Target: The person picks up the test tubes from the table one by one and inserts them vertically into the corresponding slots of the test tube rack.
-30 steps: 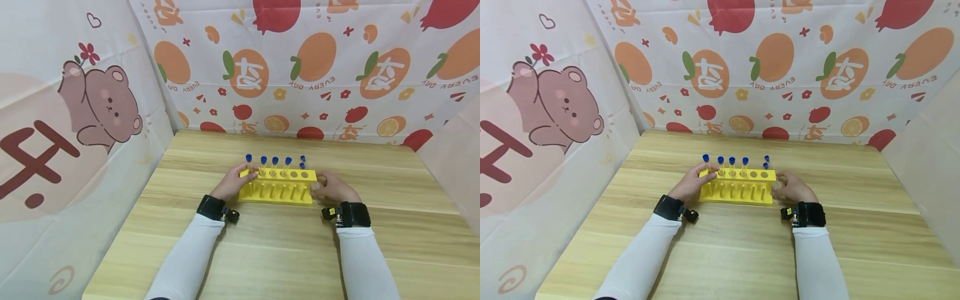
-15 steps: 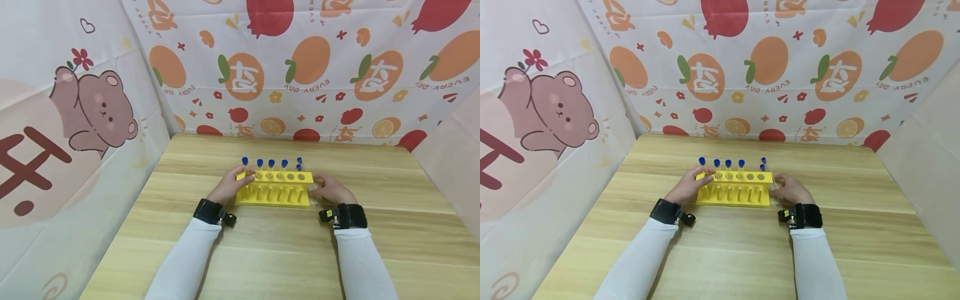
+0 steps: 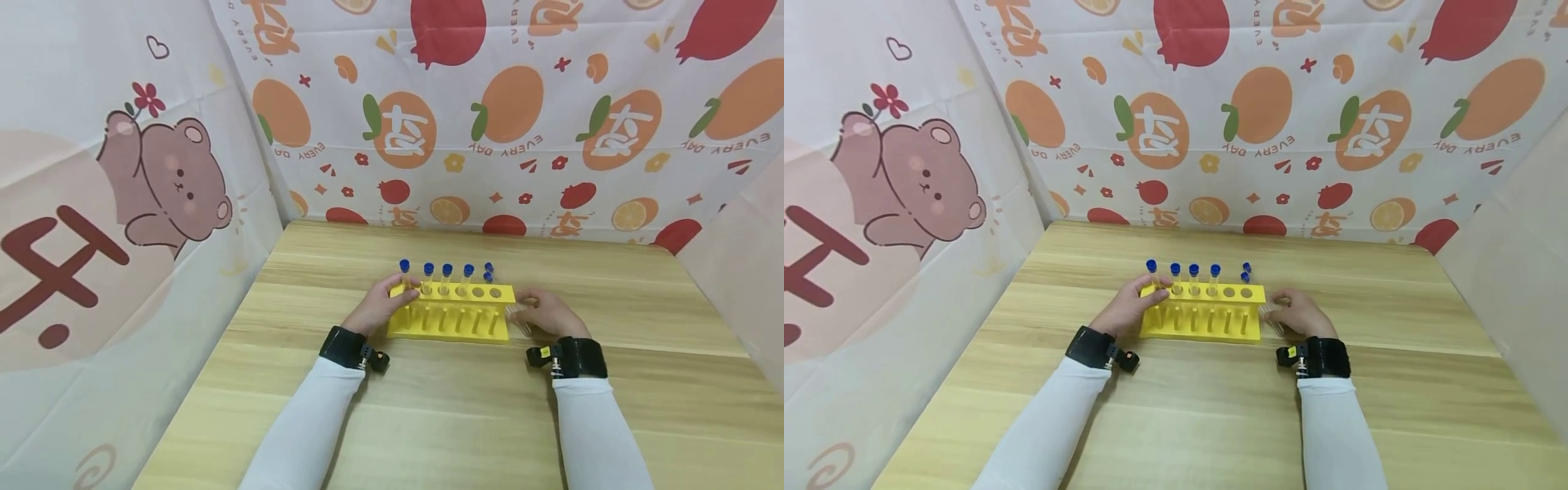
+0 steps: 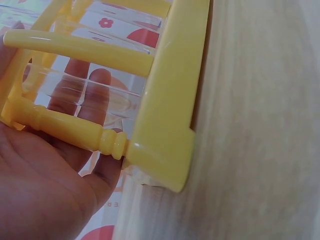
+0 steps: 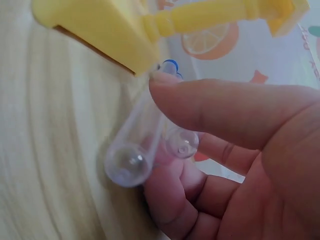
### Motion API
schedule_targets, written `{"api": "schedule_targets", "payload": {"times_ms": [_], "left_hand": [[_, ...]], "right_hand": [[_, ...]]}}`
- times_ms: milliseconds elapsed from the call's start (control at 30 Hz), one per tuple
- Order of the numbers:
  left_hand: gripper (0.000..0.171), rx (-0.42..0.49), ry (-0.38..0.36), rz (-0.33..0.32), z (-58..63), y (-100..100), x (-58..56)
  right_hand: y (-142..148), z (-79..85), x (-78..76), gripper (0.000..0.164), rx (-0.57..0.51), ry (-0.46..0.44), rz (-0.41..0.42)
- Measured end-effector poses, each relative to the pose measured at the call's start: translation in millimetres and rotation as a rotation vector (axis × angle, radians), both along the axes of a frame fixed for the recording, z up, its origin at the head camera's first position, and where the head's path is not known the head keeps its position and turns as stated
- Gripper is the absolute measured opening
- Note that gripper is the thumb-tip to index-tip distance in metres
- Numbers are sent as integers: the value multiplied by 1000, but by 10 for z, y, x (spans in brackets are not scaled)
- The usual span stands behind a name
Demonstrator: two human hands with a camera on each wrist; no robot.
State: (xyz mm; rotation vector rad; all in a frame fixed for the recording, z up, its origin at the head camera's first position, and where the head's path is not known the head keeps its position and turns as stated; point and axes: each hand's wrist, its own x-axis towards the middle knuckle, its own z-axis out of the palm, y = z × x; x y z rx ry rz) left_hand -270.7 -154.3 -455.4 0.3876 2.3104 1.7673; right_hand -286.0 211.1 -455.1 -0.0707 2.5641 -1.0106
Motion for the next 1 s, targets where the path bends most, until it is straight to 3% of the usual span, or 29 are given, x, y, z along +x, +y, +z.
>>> {"api": "schedule_targets", "payload": {"times_ms": [200,667,1000], "left_hand": [[31,-22,-8,22,-20,-10,12],[34,-12,1,3,-31,17,-19],[34,-15,-8,15,-32,14,-17]], "right_hand": [[96,-25,-28,50,-89,0,18],[180,-71,-23,51,-148,-32,-9],[134,-61,-21,36,-189,-2,-32]]}}
